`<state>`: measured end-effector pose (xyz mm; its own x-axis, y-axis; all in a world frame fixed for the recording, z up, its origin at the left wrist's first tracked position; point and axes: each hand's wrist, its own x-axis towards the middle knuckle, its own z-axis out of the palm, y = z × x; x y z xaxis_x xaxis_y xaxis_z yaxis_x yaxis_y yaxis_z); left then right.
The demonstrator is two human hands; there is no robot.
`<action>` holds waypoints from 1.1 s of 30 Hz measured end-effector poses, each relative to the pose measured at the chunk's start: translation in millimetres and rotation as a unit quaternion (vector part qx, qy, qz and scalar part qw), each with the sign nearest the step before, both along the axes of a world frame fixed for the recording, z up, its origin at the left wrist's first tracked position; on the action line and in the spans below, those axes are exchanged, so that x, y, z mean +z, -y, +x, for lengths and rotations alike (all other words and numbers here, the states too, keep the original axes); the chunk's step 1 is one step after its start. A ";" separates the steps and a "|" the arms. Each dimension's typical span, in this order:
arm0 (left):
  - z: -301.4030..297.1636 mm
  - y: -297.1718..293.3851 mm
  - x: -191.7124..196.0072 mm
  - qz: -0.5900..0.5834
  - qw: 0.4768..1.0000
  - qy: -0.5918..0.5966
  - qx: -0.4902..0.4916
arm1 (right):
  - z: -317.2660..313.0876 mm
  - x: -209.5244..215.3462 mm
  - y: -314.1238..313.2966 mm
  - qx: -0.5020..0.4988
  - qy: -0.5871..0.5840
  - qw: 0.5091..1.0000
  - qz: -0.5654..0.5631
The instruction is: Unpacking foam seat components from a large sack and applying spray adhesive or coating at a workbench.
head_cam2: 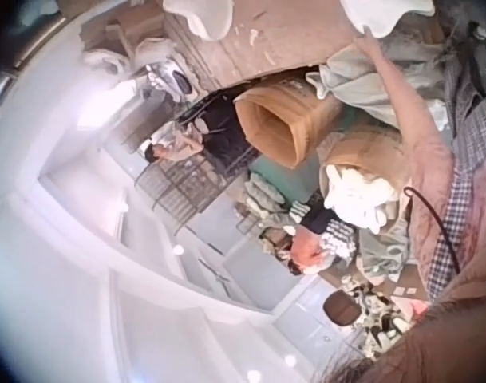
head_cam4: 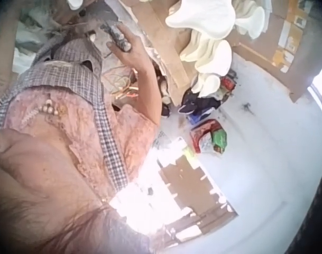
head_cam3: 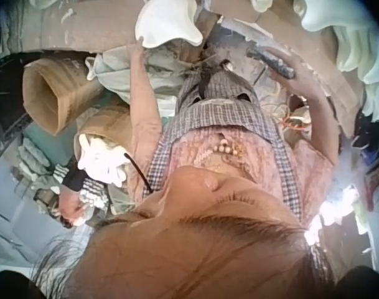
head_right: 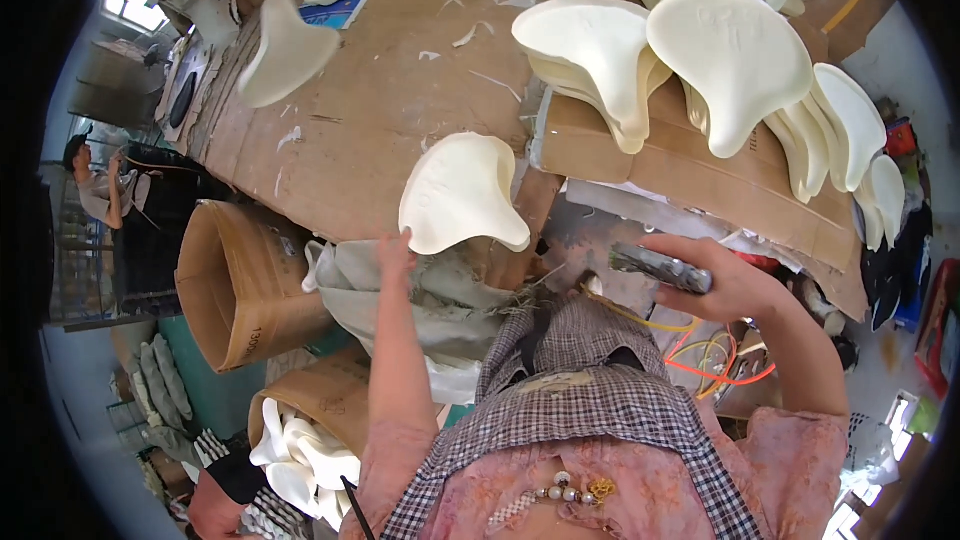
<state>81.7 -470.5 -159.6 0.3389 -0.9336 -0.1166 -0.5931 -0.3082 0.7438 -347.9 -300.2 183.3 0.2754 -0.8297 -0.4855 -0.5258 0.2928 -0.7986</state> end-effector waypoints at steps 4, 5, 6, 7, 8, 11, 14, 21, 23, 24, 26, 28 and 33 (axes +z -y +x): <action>-62.4 -14.8 36.1 0.117 0.948 -0.281 0.088 | 5.1 -4.1 11.2 -0.003 0.010 0.998 -0.061; -58.3 -15.2 34.6 0.112 0.949 -0.281 0.093 | 7.9 -2.4 13.1 -0.032 0.064 0.994 -0.083; -58.5 -12.6 37.1 0.101 0.947 -0.284 0.108 | 9.8 -2.0 13.9 -0.065 0.117 0.986 -0.103; -59.4 -9.0 39.5 0.091 0.946 -0.287 0.121 | 10.8 -0.7 12.4 -0.064 0.117 0.986 -0.105; -59.8 -4.4 42.1 0.090 0.946 -0.288 0.121 | 11.0 1.1 9.2 -0.103 0.165 0.975 -0.108; -46.1 27.2 54.4 -0.010 0.973 -0.219 0.068 | 8.2 0.4 5.0 -0.134 0.217 0.961 -0.112; -66.7 67.7 100.3 -0.090 0.899 -0.417 0.098 | -7.7 -11.1 -5.9 -0.149 0.172 0.970 -0.089; -45.3 12.0 -8.5 0.292 0.893 -0.322 0.117 | -0.7 -26.4 -0.4 -0.058 0.039 0.997 0.019; -65.9 7.9 -13.3 0.279 0.850 -0.434 0.105 | 2.5 -31.0 5.5 -0.064 0.033 0.997 0.032; -66.8 5.3 -15.8 0.255 0.797 -0.538 0.102 | 8.1 -30.1 10.5 -0.062 0.033 0.997 0.033; -73.9 12.2 -20.0 0.238 0.817 -0.507 0.136 | 19.7 -25.0 20.1 -0.084 0.066 0.994 0.013; -73.6 15.6 -22.8 0.220 0.835 -0.476 0.169 | 29.1 -19.7 23.1 -0.135 0.120 0.983 -0.021; -118.8 31.2 25.6 0.117 0.887 -0.424 0.139 | 2.4 -10.8 -1.7 -0.177 0.171 0.963 -0.110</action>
<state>-37.2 -501.6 -134.0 0.2495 -0.7444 -0.6194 0.2720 -0.5600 0.7826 -345.6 -298.5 172.5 0.0694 -0.9732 -0.2192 -0.1200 0.2100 -0.9703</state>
